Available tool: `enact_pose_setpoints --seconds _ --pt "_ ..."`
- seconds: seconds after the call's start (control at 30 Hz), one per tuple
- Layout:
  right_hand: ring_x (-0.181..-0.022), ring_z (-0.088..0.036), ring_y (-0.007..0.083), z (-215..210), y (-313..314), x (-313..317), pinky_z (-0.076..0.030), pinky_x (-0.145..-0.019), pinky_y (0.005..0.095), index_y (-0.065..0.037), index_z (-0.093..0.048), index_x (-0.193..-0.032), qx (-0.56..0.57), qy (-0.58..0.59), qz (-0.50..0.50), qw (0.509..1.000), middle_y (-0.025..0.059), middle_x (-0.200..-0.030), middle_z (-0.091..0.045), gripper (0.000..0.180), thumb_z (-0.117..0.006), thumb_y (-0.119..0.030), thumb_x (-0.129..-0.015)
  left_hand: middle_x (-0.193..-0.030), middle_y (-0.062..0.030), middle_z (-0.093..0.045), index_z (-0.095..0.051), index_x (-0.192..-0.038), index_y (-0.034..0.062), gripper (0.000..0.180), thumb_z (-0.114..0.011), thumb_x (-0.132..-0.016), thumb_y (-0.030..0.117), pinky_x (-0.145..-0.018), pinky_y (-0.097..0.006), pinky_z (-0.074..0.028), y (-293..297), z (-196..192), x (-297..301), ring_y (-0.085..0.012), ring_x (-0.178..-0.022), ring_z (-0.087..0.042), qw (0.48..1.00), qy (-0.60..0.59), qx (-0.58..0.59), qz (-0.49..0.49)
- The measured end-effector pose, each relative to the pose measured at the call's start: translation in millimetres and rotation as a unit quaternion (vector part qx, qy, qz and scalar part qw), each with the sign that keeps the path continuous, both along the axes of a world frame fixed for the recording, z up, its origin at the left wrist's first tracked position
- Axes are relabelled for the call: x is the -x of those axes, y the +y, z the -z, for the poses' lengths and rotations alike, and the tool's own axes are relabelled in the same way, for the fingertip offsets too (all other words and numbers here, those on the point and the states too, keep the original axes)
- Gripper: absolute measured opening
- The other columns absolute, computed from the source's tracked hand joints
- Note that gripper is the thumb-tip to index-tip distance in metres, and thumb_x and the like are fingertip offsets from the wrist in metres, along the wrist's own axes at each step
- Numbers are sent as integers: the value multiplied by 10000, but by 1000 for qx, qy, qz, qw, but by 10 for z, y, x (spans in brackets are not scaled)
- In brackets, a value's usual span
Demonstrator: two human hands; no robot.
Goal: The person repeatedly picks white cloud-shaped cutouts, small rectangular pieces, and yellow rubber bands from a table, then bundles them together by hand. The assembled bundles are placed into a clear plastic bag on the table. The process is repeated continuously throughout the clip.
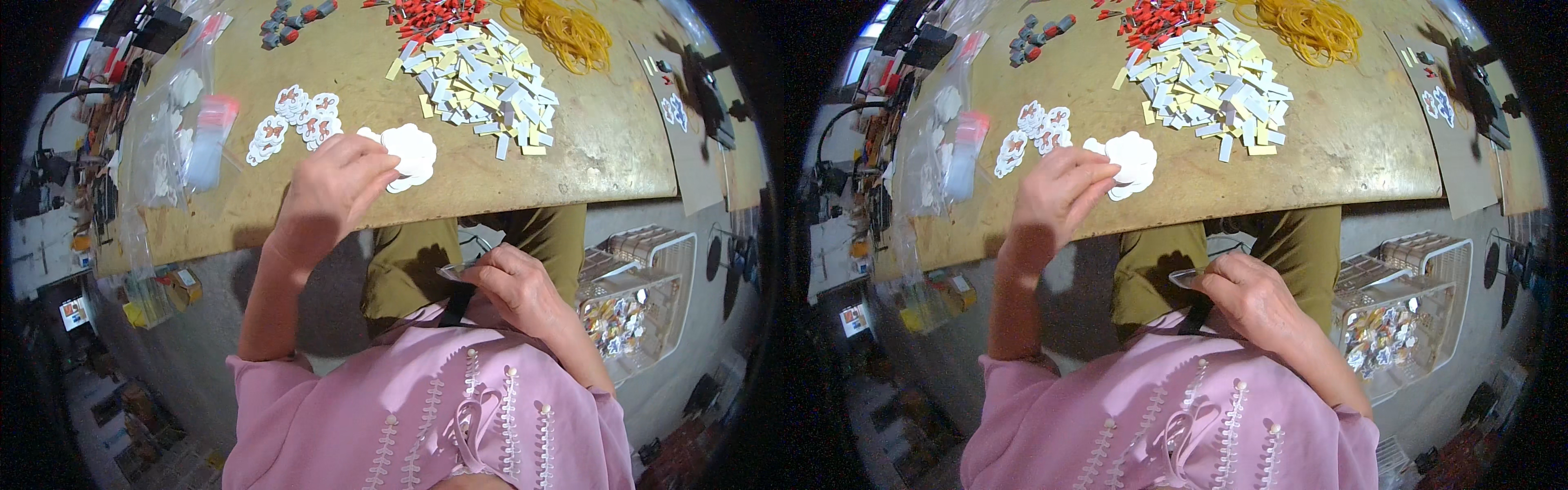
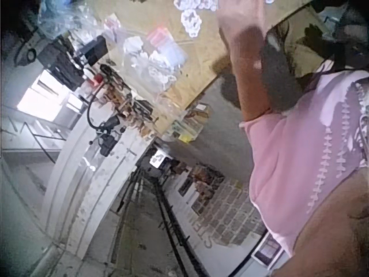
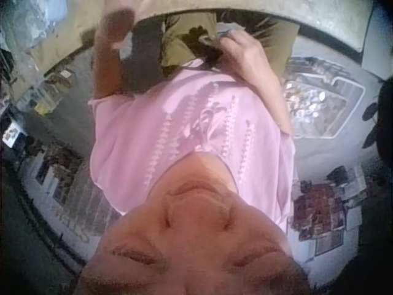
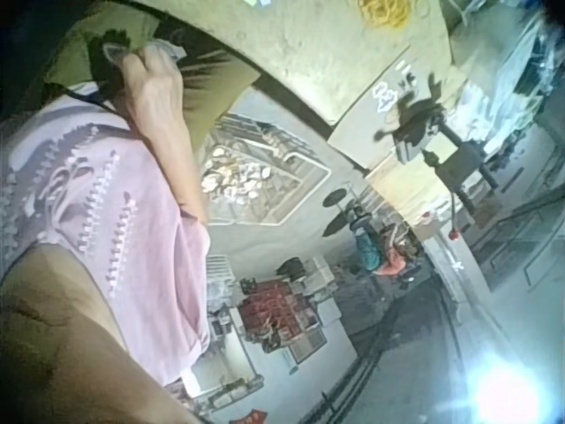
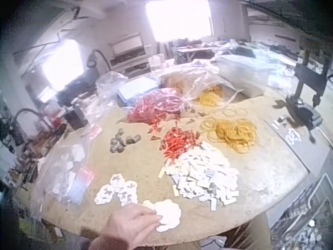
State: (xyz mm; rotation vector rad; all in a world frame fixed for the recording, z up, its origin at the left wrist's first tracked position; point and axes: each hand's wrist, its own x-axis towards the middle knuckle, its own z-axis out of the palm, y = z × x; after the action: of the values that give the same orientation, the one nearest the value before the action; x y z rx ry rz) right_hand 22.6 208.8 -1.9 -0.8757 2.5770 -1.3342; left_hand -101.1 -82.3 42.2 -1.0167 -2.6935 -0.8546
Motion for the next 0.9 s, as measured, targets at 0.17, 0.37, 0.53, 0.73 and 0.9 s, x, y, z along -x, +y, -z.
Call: enact_pose_setpoints --seconds 0.17,0.37,0.53,0.73,0.9 --pt "-899 -667 314 -6 10 -10 -571 -767 413 -28 -735 -1052 -9 25 38 999 113 -978 -656 287 -722 37 -773 -1030 -94 -750 -780 -1027 66 221 -832 -818 20 -794 -386 -607 49 49 -117 -289 -928 -733 993 102 56 -18" --pt "-1001 -688 338 -130 -36 40 -588 -816 413 -14 -727 -1046 -20 103 94 990 151 -1105 -676 313 -723 74 -745 -1043 -84 -778 -772 -1025 79 221 -806 -832 -22 -816 -359 -601 195 35 -310 -262 -931 -758 980 121 -99 -126" --pt "-1049 -696 347 -200 -63 64 -591 -845 420 -2 -727 -1048 6 99 89 991 177 -1165 -684 303 -728 76 -755 -963 -85 -761 -754 -969 62 180 -796 -834 -50 -733 -342 -550 524 -44 -830 -235 -839 -717 957 -134 -251 -59" --pt "-1092 -692 354 -183 -87 -6 -592 -891 422 13 -724 -1059 15 60 70 996 186 -1191 -677 262 -729 28 -797 -862 -55 -670 -746 -925 75 169 -808 -785 3 -703 -378 -533 487 -38 -929 -262 -793 -652 990 -71 -103 -58" --pt "-1116 -681 371 -204 -174 -52 -592 -923 415 7 -714 -1075 13 48 13 999 194 -1218 -660 246 -708 -29 -832 -819 -45 -579 -728 -911 89 161 -788 -762 90 -729 -400 -515 495 -148 -995 -262 -808 -603 1000 -26 1 7"
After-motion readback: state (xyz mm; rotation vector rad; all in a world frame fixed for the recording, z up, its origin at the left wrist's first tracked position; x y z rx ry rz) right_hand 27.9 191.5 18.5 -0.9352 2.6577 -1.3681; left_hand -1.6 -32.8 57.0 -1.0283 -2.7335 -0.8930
